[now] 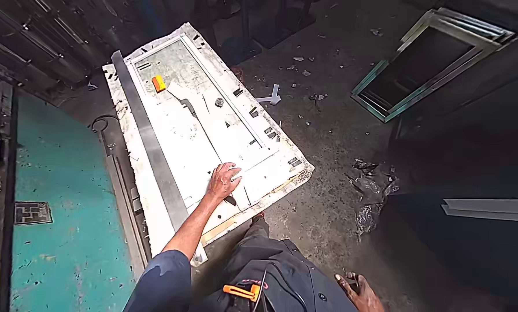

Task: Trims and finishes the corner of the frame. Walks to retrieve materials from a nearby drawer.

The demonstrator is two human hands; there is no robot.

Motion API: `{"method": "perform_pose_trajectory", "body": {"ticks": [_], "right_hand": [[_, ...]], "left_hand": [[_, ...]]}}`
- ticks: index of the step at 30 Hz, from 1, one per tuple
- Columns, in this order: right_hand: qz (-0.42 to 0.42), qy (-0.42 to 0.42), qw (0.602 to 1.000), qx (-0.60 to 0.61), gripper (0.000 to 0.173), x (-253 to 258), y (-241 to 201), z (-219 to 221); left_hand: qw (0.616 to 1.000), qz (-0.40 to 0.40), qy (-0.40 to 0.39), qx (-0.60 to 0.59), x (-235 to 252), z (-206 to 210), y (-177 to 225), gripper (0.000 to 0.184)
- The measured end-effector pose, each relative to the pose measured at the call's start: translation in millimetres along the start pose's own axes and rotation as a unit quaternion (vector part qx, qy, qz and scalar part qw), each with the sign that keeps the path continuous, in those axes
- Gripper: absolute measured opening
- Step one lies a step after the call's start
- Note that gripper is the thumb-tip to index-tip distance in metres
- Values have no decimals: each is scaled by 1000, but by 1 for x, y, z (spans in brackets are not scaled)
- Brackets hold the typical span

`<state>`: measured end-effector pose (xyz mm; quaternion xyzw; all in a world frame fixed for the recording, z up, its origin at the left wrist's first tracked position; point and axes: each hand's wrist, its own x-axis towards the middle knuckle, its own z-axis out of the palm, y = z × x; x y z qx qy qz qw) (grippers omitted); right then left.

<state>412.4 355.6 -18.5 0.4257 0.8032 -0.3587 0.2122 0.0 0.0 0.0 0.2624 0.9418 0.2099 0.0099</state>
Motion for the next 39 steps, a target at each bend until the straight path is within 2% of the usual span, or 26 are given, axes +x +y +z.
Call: {"method": "perform_pose_trajectory", "body": {"ticks": [2, 3, 5, 6, 8, 10, 12, 14, 15, 18, 19, 20, 23, 25, 28, 30, 32, 36, 39], "right_hand": [[59, -23, 982, 176, 48, 7, -15, 21], [97, -31, 956, 277, 53, 7, -27, 28], [129, -2, 915, 381, 53, 9, -54, 35], [103, -24, 913, 395, 49, 13, -56, 33], [61, -73, 925, 368, 36, 24, -60, 23], [70, -97, 929, 349, 24, 37, -69, 11], [87, -91, 932, 341, 16, 45, -80, -3], [114, -73, 936, 324, 15, 53, -99, -21], [123, -64, 947, 289, 17, 58, -106, -30], [111, -53, 982, 146, 29, 76, -115, -59], [94, -49, 987, 122, 30, 81, -125, -70], [74, -39, 990, 113, 30, 84, -137, -82], [-9, 6, 994, 112, 24, 92, -188, -108], [-75, 29, 994, 72, 23, 100, -223, -119], [-163, 30, 985, 44, 24, 115, -274, -121], [-210, 2, 976, 48, 23, 130, -302, -117], [-247, -37, 967, 52, 24, 149, -327, -109], [-292, -90, 951, 36, 22, 189, -366, -90], [-321, -120, 939, 15, 22, 217, -382, -83]], "left_hand": [[999, 9, 31, 4, 13, 3, -13, 29], [999, 8, 43, 3, 18, 3, -20, 27], [997, 4, 77, 6, 28, -2, -35, 22], [995, 0, 101, 9, 36, -5, -45, 21], [989, -16, 148, 26, 52, -14, -63, 19], [977, -32, 200, 59, 68, -25, -83, 18], [965, -41, 240, 99, 79, -33, -104, 17], [965, -46, 229, 123, 84, -39, -124, 19], [970, -52, 200, 125, 83, -41, -133, 25], [988, -68, 115, 82, 65, -45, -143, 80], [989, -65, 119, 60, 57, -45, -141, 87], [988, -58, 142, 33, 48, -43, -136, 80], [975, -59, 212, -40, 29, -30, -107, 37], [972, -66, 214, -74, 23, -20, -80, 25], [964, -78, 211, -145, 22, -2, -35, 26], [965, -78, 173, -183, 27, 7, -6, 28], [969, -71, 134, -197, 34, 17, 17, 21], [975, -48, 113, -184, 49, 35, 47, 43], [982, -55, 75, -167, 61, 40, 66, 25]]}}
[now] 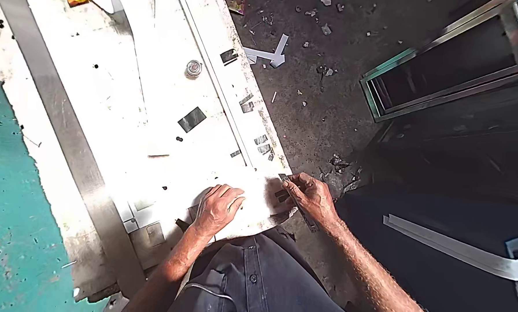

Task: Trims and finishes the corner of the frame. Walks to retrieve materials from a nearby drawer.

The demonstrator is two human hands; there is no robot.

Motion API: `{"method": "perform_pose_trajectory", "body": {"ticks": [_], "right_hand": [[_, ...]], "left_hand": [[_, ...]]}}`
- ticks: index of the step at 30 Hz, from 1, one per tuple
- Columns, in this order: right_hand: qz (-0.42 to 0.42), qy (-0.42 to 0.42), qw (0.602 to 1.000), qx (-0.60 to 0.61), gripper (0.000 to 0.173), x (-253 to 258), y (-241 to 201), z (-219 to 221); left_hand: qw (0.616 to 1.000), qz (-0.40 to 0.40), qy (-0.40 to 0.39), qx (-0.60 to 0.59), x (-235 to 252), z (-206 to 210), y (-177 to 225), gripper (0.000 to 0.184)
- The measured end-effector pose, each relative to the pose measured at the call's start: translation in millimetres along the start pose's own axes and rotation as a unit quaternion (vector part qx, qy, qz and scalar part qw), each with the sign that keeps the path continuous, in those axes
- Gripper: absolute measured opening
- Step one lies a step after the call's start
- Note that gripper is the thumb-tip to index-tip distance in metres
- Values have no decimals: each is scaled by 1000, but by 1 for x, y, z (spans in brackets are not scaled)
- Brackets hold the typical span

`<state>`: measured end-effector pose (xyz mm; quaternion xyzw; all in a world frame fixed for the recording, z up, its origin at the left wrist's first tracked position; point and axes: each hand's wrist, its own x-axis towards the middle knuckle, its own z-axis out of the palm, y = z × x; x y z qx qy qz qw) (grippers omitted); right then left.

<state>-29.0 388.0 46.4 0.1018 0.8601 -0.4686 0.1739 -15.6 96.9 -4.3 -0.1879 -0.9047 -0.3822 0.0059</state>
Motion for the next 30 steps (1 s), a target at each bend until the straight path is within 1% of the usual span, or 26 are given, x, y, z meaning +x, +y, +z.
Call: {"method": "perform_pose_trajectory", "body": {"ticks": [5, 7, 10, 13, 15, 18, 23, 30], "right_hand": [[-22, -67, 997, 38, 20, 41, 14, -4], [-36, -85, 995, 49, 20, 56, 18, -5], [-61, -117, 990, 44, 21, 71, 26, -1], [-96, -132, 986, 15, 23, 80, 32, 0], [-108, -141, 984, 19, 22, 84, 34, 0], [-95, -159, 982, 41, 20, 86, 34, -1], [-89, -164, 981, 51, 17, 88, 34, 0], [-92, -164, 982, 35, 18, 89, 32, 0]], "left_hand": [[997, -41, 10, 59, 21, 29, 16, 24], [995, -42, 23, 90, 31, 43, 22, 27], [988, -51, 43, 140, 40, 63, 29, 31], [979, -73, 69, 177, 42, 78, 31, 30], [975, -77, 89, 188, 43, 83, 30, 29], [971, -67, 105, 202, 42, 87, 27, 29], [969, -60, 104, 218, 43, 90, 27, 30], [968, -55, 108, 219, 43, 90, 25, 29]]}}
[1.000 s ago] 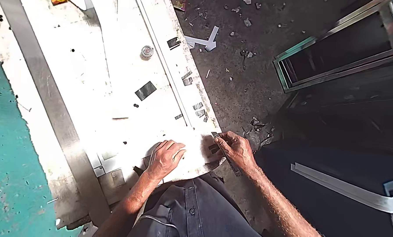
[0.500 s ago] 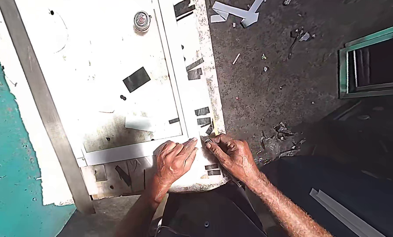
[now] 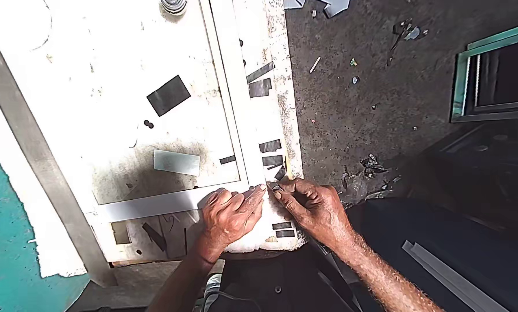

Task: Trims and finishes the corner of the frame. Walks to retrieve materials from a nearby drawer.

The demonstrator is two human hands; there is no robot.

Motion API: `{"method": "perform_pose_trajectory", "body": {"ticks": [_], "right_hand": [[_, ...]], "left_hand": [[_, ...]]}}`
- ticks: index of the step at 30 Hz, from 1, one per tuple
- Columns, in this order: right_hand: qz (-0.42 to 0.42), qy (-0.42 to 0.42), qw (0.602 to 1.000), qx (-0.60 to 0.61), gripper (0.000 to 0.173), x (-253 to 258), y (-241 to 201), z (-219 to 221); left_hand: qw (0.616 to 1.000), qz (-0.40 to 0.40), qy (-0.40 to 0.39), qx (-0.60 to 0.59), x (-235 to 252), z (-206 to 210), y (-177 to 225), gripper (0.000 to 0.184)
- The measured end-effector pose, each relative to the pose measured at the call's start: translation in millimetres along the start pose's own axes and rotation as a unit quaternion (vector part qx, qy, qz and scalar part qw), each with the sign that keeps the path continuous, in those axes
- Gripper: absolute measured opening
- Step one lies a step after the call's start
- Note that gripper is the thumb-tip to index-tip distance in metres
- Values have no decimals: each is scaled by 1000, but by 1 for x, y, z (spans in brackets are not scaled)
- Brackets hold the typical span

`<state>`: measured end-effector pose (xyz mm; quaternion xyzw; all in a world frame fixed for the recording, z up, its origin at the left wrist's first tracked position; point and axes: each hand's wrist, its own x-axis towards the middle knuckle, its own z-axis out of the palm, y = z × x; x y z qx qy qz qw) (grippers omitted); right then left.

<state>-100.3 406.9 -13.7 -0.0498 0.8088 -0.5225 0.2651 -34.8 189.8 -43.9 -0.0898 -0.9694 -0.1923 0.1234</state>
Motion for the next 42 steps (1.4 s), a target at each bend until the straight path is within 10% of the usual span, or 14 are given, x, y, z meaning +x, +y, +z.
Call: {"method": "perform_pose_trajectory", "body": {"ticks": [42], "right_hand": [[-4, -23, 1000, 0, 20, 7, -3, -6]], "left_hand": [[1000, -4, -17, -14, 3, -2, 0, 30]]}}
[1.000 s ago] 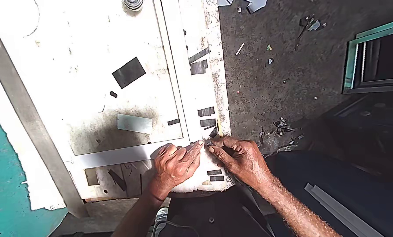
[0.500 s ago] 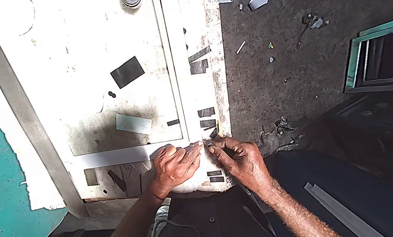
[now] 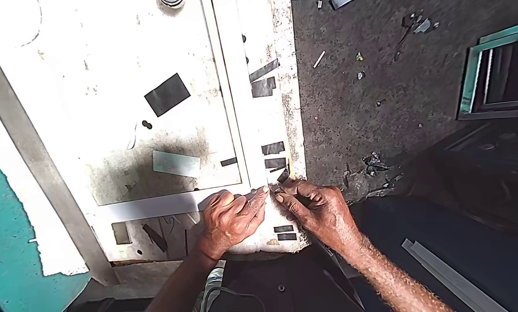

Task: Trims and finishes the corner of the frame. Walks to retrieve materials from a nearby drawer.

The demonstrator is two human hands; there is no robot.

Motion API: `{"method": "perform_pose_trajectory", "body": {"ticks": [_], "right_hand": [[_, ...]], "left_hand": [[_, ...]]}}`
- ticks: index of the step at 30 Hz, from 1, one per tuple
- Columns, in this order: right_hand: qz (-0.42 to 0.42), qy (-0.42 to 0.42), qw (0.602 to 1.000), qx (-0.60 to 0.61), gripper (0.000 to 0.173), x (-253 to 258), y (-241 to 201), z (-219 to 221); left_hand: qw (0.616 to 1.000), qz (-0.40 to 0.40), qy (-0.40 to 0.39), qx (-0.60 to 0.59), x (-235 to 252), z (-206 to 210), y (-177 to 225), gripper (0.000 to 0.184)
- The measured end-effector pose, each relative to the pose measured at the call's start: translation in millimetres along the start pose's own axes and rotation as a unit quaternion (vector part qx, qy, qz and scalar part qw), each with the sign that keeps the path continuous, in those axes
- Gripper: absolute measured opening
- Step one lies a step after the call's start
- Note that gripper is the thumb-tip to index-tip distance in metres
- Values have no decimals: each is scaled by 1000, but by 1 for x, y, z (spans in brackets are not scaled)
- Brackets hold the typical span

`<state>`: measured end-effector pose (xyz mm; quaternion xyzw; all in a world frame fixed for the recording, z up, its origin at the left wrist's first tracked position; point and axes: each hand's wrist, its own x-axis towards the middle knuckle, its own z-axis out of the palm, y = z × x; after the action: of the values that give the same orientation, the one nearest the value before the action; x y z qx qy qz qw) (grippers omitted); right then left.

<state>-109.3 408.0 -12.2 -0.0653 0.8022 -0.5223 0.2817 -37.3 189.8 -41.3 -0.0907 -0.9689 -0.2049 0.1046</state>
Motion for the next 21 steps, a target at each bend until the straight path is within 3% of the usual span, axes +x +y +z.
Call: {"method": "perform_pose_trajectory", "body": {"ticks": [21], "right_hand": [[-10, -47, 997, 60, 17, 1, 2, -4]], "left_hand": [[999, 3, 23, -22, -4, 0, -3, 25]]}}
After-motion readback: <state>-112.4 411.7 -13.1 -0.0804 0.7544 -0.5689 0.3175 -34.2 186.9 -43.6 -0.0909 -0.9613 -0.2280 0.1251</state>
